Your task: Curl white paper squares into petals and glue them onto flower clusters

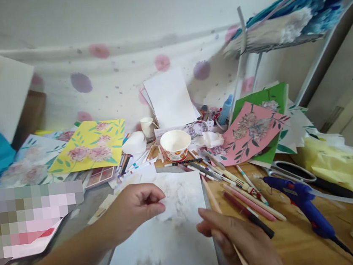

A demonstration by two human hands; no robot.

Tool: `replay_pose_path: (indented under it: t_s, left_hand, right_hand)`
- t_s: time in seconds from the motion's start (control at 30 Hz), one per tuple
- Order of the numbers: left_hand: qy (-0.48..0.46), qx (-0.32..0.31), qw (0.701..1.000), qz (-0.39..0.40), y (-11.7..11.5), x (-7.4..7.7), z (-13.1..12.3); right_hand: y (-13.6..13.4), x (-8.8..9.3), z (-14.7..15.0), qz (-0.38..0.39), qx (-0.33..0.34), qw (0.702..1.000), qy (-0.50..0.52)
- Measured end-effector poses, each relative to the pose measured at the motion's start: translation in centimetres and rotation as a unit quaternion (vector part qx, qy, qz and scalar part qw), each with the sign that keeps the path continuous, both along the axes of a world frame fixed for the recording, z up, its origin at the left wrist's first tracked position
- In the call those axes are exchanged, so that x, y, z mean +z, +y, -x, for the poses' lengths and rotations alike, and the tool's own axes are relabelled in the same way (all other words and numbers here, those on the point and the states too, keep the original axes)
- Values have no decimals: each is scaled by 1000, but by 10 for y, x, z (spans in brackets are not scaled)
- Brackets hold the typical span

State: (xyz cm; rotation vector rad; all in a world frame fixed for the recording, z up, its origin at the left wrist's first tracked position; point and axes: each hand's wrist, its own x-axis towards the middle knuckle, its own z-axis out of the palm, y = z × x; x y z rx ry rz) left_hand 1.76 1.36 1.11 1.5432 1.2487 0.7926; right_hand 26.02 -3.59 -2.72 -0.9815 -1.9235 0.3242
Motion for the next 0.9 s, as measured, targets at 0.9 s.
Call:
replay_pose_path:
  t_s: [0.9]
  left_hand:
    - [-35, -92, 995, 3, -18, -22, -15]
  right_hand:
    - [23, -13, 31, 258, 54, 948, 179]
